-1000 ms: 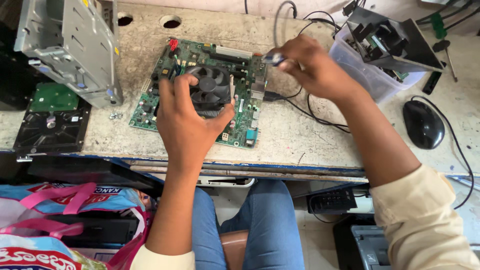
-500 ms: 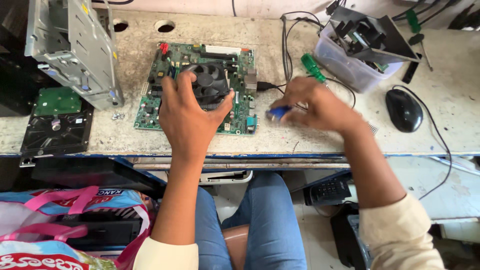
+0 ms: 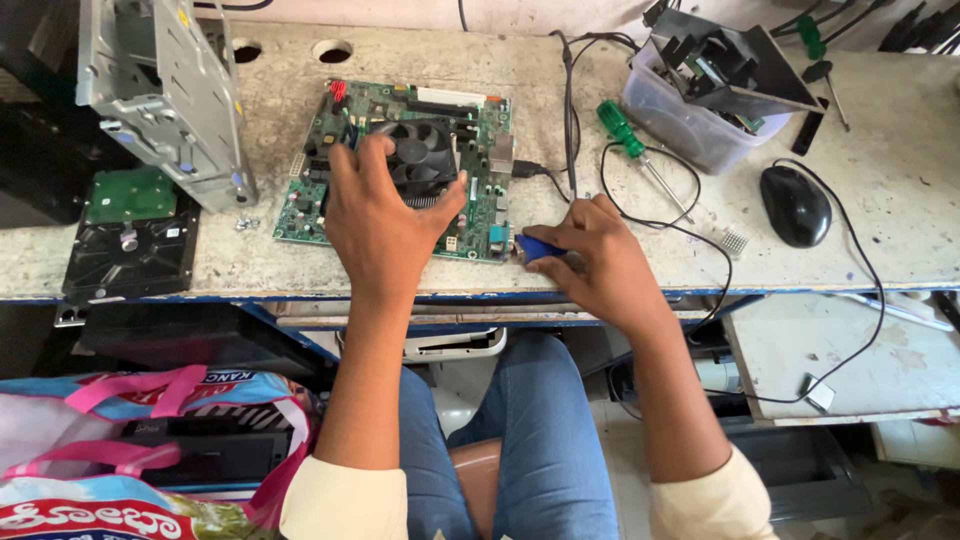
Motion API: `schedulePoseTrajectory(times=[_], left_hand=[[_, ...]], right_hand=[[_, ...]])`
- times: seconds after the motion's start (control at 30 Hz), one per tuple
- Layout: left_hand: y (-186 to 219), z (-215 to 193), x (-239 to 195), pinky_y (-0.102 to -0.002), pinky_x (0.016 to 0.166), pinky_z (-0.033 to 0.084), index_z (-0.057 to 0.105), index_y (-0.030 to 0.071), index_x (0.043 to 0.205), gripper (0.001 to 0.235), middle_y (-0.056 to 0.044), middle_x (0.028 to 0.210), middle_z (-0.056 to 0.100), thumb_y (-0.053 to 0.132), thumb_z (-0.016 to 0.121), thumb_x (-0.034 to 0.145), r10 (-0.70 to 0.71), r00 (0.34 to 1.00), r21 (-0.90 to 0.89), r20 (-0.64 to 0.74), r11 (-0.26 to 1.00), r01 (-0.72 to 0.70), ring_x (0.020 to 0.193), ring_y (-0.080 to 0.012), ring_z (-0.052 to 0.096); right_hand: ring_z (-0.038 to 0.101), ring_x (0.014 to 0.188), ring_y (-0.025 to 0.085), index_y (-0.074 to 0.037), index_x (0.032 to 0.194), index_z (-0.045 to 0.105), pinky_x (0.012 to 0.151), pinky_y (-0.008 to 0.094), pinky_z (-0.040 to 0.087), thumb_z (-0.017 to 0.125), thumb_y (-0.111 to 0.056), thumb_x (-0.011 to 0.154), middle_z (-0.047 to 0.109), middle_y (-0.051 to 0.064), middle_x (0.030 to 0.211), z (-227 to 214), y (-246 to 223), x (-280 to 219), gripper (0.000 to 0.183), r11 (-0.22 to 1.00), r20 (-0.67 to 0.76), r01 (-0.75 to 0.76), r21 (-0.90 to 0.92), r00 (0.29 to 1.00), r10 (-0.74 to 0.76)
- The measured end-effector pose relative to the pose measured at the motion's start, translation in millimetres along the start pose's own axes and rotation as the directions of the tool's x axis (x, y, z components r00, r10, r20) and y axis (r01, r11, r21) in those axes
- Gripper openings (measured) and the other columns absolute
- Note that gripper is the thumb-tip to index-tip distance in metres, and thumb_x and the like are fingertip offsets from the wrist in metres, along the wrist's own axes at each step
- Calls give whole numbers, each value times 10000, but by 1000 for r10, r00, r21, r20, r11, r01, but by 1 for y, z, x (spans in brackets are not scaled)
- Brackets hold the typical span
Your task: The person works on a computer motherboard, using a screwdriver to adjust components and connecting a USB drive. They then move the motherboard into a computer case and begin organizing internal cables.
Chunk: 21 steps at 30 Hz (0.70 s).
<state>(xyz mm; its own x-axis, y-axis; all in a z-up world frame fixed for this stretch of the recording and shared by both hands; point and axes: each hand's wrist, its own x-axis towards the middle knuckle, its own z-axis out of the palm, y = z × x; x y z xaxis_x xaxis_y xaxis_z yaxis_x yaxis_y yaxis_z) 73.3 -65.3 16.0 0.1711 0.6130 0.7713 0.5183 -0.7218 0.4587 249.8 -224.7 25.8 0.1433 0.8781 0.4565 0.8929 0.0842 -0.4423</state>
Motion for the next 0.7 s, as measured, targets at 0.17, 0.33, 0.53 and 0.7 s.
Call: schedulePoseTrajectory(times=[0.17, 0.33, 0.53, 0.7], left_hand=[[-1, 2, -2, -452, 675, 538, 548, 88, 1110, 671, -125, 1024, 535, 455, 965, 734, 12, 1000, 14, -1, 1000, -12, 856, -344, 650], [-1, 1, -3, -457, 690, 539, 547, 86, 1113, 666, -127, 1033, 535, 444, 965, 738, 15, 1000, -1, -9, 1000, -15, 869, -350, 649], [0, -1, -3, -456, 681, 541, 546, 86, 1097, 663, -130, 1024, 527, 443, 965, 728, 21, 999, -2, -24, 1000, -21, 863, -351, 649], [1, -1, -4, -459, 670, 545, 543, 91, 1076, 659, -124, 1015, 527, 441, 964, 709, -1, 1000, -14, -24, 1000, 1, 847, -351, 649]], right_hand=[[502, 898, 295, -96, 1233, 757, 810, 403, 455, 807, -160, 823, 545, 118, 894, 6, -4, -9, 419, 999, -15, -5, -39, 1000, 5], [513, 1082, 353, -67, 1369, 645, 979, 444, 436, 720, -136, 912, 580, 218, 1318, 3, -6, -13, 469, 975, -21, 191, -116, 981, -195], [538, 1043, 343, -78, 1268, 690, 983, 434, 449, 719, -83, 883, 685, 99, 1228, 5, -4, -14, 386, 995, 16, 72, -75, 997, -71], [576, 1024, 316, -104, 1188, 765, 948, 423, 466, 821, -121, 763, 675, 102, 1025, 6, 0, -12, 429, 997, -54, -28, 72, 998, 32]])
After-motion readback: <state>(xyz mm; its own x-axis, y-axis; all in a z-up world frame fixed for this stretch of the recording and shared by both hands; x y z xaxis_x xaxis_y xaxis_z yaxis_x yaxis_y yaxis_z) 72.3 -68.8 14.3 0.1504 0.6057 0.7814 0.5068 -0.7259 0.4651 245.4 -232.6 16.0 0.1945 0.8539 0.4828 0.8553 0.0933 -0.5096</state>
